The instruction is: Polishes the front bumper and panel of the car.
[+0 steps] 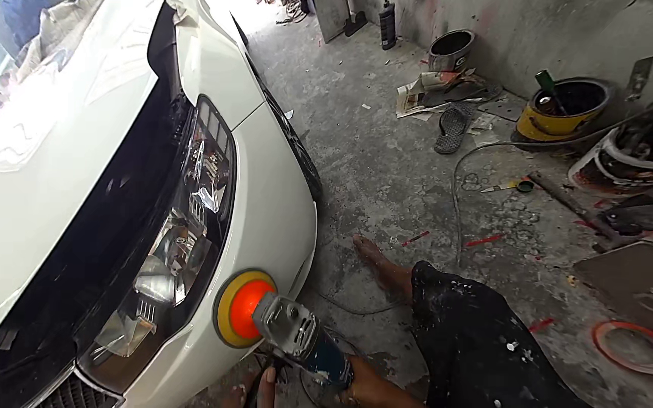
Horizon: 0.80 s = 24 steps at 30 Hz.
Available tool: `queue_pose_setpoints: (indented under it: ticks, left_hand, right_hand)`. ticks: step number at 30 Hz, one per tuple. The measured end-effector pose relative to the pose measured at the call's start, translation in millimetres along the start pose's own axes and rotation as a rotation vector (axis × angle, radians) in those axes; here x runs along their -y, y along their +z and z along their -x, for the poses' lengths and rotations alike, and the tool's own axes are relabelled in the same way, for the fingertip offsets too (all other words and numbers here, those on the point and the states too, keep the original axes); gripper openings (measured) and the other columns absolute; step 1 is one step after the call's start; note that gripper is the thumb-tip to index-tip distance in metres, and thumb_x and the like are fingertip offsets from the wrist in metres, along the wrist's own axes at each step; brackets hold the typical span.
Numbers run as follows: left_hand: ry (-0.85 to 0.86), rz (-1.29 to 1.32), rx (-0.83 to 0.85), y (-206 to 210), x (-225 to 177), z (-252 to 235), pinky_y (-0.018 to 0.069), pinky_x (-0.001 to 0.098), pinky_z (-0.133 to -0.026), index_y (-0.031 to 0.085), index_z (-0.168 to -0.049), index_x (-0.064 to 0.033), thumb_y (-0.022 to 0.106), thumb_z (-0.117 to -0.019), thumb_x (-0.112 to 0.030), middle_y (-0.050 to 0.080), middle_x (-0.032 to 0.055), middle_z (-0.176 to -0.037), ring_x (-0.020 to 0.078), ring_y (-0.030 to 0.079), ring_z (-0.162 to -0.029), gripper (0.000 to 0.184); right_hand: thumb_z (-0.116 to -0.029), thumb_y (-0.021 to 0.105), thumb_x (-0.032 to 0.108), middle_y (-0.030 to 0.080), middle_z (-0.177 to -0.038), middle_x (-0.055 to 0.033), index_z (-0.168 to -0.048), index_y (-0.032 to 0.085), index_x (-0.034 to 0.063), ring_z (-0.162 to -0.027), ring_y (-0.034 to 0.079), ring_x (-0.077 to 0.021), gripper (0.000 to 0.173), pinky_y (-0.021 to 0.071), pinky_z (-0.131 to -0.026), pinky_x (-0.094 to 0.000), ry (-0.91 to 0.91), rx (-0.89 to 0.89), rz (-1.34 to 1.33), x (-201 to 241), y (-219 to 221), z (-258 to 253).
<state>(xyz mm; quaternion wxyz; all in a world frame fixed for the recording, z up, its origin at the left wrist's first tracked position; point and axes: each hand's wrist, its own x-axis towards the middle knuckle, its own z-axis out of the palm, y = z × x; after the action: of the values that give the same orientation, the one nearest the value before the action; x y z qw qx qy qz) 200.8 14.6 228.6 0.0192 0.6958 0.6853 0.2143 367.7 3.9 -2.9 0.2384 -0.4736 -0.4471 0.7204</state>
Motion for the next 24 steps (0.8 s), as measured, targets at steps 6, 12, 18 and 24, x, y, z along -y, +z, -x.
queue_pose_setpoints:
  ticks: [6, 12, 18, 24]
  left_hand:
    - [0.107, 0.018, -0.017, 26.9, -21.3, -67.6, 0.0508, 0.0287, -0.052, 0.079, -0.084, -0.0158, 0.061, -0.0939, -0.057, 0.067, -0.0067, -0.066, 0.0024, 0.060, -0.056, 0.046]
    - [0.096, -0.034, 0.045, 34.7, -28.7, -65.9, 0.0477, 0.0355, -0.050, 0.078, -0.086, -0.0224, 0.059, -0.0937, -0.060, 0.064, -0.0104, -0.065, 0.0047, 0.056, -0.053, 0.043]
    - [0.052, 0.017, -0.039, 10.1, 16.1, 12.7, 0.0565, 0.0245, -0.062, 0.077, -0.088, -0.0034, 0.061, -0.0998, -0.043, 0.071, 0.0037, -0.073, 0.0032, 0.066, -0.064, 0.044]
    - [-0.033, -0.059, -0.097, 4.6, 16.3, 36.1, 0.0526, 0.0182, -0.062, 0.075, -0.086, 0.0017, 0.058, -0.1025, -0.036, 0.069, 0.0072, -0.070, 0.0006, 0.064, -0.062, 0.045]
  right_hand:
    - [-0.0695, 0.089, 0.015, 0.071, -0.118, -0.0088, -0.130, 0.061, 0.0055, -0.109, 0.069, -0.0173, 0.067, 0.0563, -0.099, -0.0407, -0.029, -0.214, -0.088, 20.8, -33.2, -1.9]
    - [-0.0693, 0.085, 0.003, 0.072, -0.109, -0.0081, -0.123, 0.063, 0.0038, -0.096, 0.070, -0.0150, 0.058, 0.0585, -0.090, -0.0360, 0.016, -0.169, -0.234, 14.0, -25.9, 4.6]
    - [-0.0711, 0.090, 0.016, 0.066, -0.131, -0.0149, -0.141, 0.055, 0.0062, -0.123, 0.063, -0.0267, 0.079, 0.0504, -0.107, -0.0504, 0.066, -0.007, 0.081, -0.6, -6.9, -2.0]
    - [-0.0750, 0.086, 0.020, 0.067, -0.126, -0.0165, -0.136, 0.058, 0.0073, -0.119, 0.064, -0.0321, 0.069, 0.0507, -0.102, -0.0580, 0.054, 0.051, 0.181, 3.5, -6.9, -8.8]
